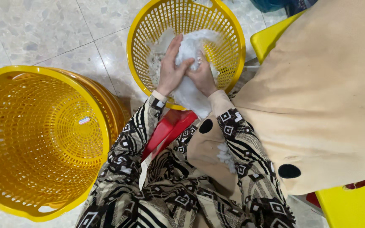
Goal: The person repeatedly takes handfuls of white fluffy material from a yellow basket and pushes them into a beige polka-dotted pillow through a hole. The person sits on a red stool and uses both hands to compress and insert the material.
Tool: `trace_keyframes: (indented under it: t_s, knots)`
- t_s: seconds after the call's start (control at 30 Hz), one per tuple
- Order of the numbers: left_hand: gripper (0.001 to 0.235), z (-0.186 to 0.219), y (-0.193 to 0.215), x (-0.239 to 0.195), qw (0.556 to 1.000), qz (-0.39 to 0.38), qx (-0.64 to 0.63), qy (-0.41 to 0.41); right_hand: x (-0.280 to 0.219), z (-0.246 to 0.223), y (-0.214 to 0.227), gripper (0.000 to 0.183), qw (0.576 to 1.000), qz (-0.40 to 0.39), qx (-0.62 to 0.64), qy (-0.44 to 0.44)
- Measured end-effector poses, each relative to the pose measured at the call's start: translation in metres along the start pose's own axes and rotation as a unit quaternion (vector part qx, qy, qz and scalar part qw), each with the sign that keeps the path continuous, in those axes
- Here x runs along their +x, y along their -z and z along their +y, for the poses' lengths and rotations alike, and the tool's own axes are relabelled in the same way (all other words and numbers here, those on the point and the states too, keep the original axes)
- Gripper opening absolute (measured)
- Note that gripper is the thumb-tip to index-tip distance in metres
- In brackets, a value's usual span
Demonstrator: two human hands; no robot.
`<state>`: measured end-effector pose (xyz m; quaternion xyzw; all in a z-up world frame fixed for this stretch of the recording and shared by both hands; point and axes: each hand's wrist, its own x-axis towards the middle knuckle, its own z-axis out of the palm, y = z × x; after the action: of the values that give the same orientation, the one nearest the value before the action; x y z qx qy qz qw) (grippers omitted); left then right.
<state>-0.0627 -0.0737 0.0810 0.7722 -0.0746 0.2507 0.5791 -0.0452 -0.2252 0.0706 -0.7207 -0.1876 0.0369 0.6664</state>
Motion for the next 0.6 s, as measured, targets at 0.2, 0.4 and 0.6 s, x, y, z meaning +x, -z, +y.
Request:
trace_keyframes:
  t_s: [0.2, 0.4, 0.6]
  knots:
    - [0.03, -0.054, -0.018, 0.016, 0.958, 0.1, -0.073, 0.257, 0.0, 0.0, -0.009, 0.025, 0.988, -0.001, -0.151, -0.025]
    - [0.03, -0.148, -0.026, 0.061, 0.95, 0.148, 0.094, 0.259, -0.01, -0.016, -0.014, 0.034, 0.982, -0.022, -0.184, -0.036]
    - [0.043, -0.252, 0.04, 0.1, 0.903, 0.284, 0.108, 0.304, -0.043, -0.055, -0.006, 0.033, 0.967, -0.062, -0.244, -0.036]
